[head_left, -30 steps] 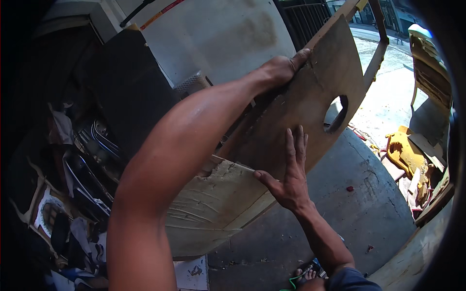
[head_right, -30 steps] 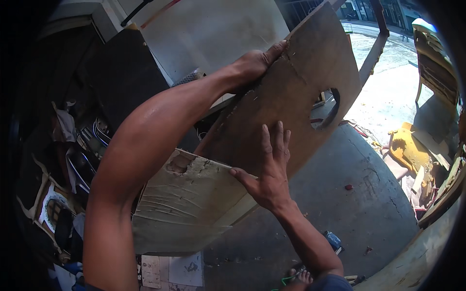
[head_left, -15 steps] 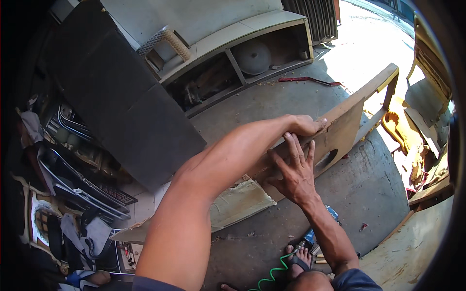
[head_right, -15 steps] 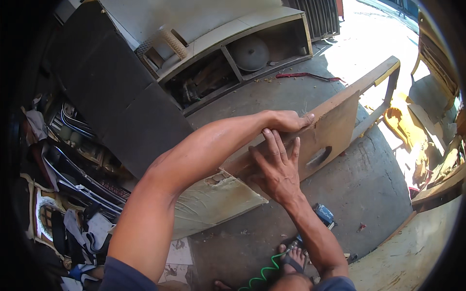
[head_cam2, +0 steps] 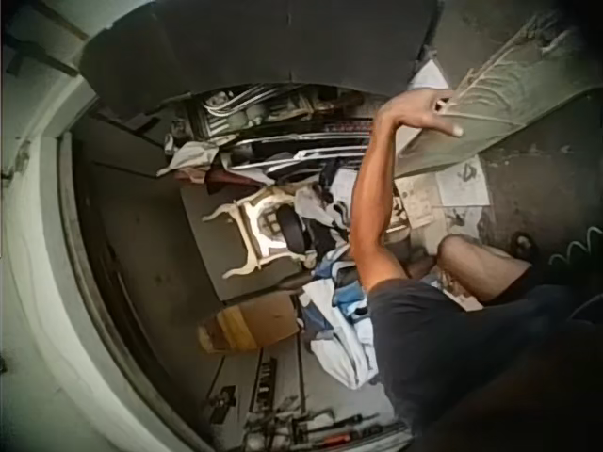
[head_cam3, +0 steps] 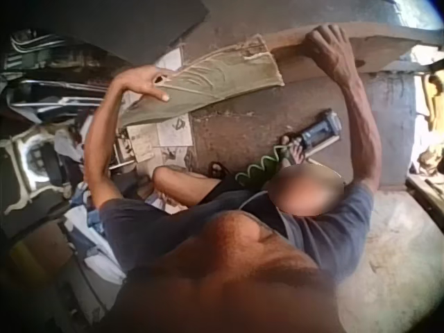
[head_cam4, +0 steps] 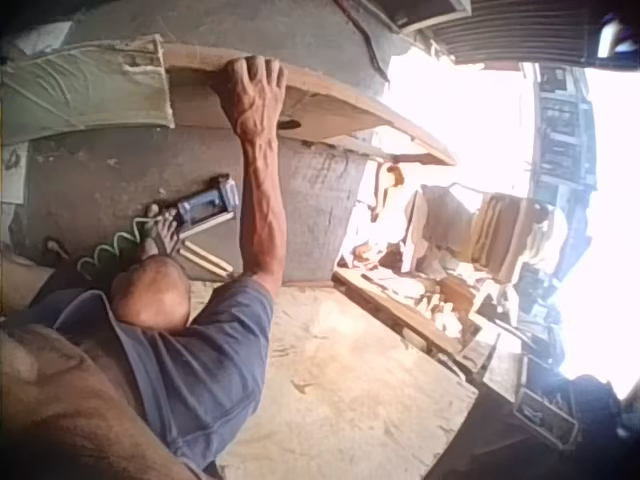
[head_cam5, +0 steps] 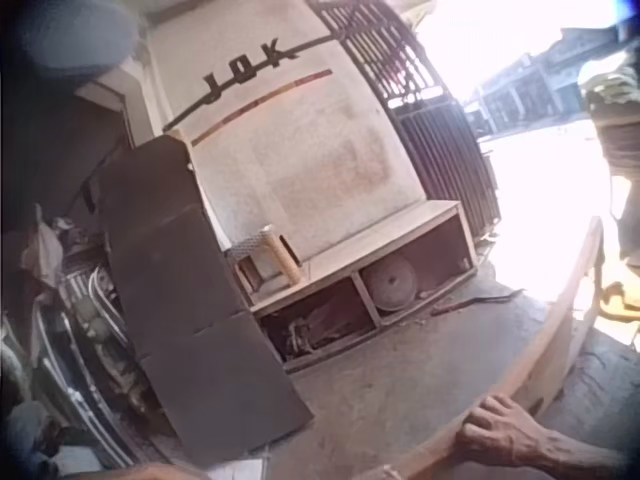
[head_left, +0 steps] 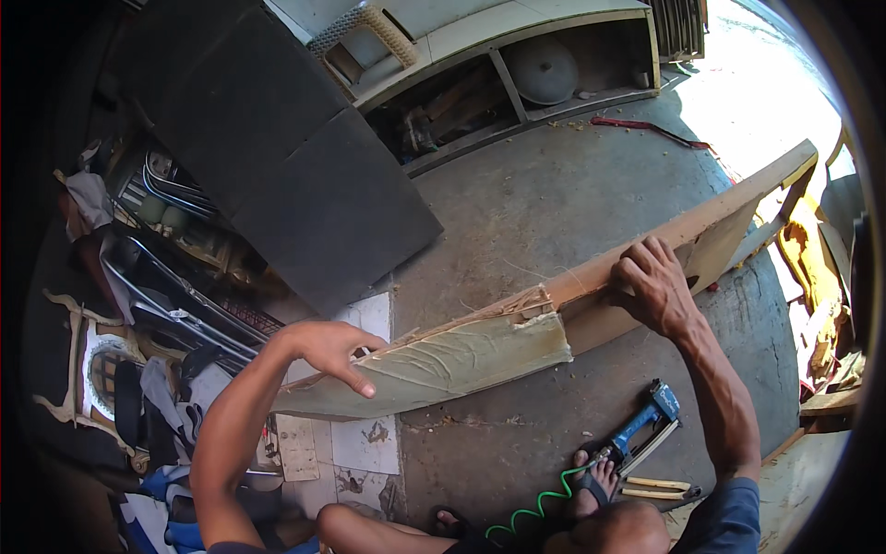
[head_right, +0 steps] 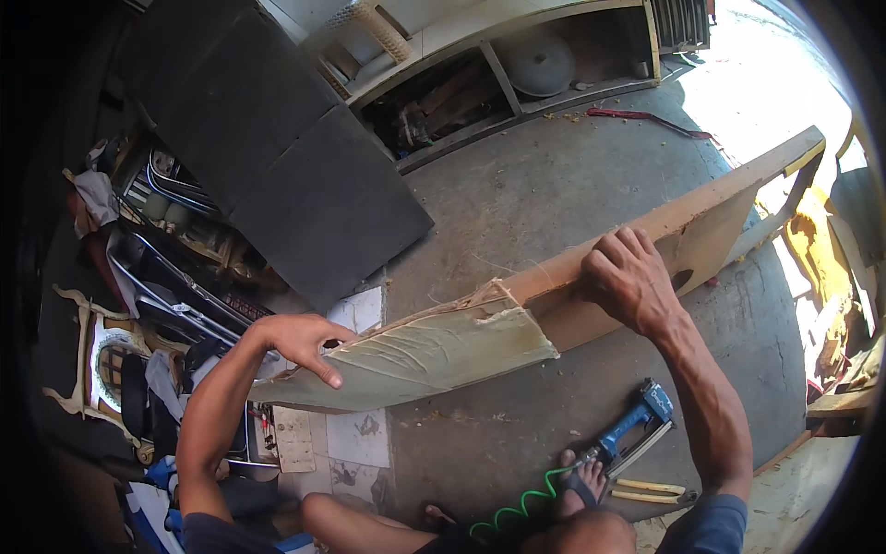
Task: The person staples fabric onto a wooden panel using a pneumatic staple gun, moving the tool along the edges and flipping the panel to reach different sides.
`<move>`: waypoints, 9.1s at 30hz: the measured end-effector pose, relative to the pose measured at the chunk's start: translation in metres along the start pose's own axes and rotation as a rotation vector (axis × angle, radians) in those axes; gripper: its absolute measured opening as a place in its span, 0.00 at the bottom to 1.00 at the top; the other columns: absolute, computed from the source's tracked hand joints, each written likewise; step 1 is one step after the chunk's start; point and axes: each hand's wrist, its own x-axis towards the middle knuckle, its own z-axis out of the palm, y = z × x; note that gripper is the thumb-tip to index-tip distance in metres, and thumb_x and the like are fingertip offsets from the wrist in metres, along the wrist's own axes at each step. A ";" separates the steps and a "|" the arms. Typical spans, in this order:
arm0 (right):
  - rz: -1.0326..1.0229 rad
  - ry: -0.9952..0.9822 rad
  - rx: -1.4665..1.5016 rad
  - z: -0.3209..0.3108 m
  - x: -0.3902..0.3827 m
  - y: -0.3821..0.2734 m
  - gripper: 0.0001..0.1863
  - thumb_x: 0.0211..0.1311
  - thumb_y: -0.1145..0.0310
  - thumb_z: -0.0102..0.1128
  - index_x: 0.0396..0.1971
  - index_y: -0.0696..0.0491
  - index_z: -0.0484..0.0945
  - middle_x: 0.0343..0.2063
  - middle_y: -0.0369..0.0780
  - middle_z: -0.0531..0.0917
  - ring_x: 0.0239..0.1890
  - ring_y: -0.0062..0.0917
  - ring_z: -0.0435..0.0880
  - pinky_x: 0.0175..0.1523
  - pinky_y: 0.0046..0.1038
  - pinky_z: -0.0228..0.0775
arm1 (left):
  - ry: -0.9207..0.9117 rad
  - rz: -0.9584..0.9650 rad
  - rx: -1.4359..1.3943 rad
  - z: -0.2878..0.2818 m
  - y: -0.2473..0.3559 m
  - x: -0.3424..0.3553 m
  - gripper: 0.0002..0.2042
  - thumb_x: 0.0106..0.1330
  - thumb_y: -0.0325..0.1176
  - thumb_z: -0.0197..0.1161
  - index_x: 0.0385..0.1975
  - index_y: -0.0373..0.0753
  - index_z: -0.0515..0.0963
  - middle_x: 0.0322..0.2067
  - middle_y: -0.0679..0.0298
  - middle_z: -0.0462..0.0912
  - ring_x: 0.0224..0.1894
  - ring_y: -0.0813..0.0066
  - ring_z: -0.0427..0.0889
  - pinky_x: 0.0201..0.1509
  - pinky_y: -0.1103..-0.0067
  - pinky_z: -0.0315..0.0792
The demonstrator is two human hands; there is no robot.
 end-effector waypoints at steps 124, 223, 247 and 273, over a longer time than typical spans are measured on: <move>0.646 0.308 0.641 0.134 -0.033 -0.169 0.21 0.53 0.72 0.69 0.49 0.57 0.77 0.29 0.51 0.86 0.34 0.45 0.88 0.36 0.36 0.79 | 0.391 -0.044 -0.248 -0.024 0.012 0.088 0.21 0.54 0.33 0.71 0.47 0.29 0.82 0.39 0.50 0.87 0.42 0.61 0.85 0.51 0.72 0.73; 0.418 0.157 0.503 0.178 -0.043 -0.221 0.25 0.46 0.75 0.70 0.48 0.61 0.75 0.29 0.46 0.85 0.28 0.39 0.88 0.32 0.32 0.79 | 0.517 0.123 -0.106 -0.001 0.009 0.085 0.26 0.56 0.36 0.69 0.56 0.36 0.75 0.47 0.50 0.84 0.52 0.60 0.82 0.55 0.69 0.71; 0.540 0.202 0.741 0.195 -0.019 -0.279 0.26 0.49 0.74 0.72 0.49 0.59 0.73 0.27 0.50 0.85 0.30 0.44 0.89 0.32 0.35 0.80 | 0.462 0.026 -0.206 -0.007 0.005 0.089 0.34 0.58 0.47 0.69 0.62 0.35 0.71 0.53 0.44 0.80 0.61 0.52 0.77 0.61 0.61 0.70; 0.555 0.143 0.723 0.237 0.000 -0.338 0.25 0.49 0.75 0.69 0.49 0.58 0.73 0.28 0.49 0.86 0.32 0.44 0.89 0.34 0.36 0.80 | 0.522 -0.003 -0.197 0.049 -0.119 0.017 0.31 0.63 0.55 0.65 0.60 0.39 0.73 0.53 0.49 0.81 0.58 0.55 0.79 0.61 0.64 0.70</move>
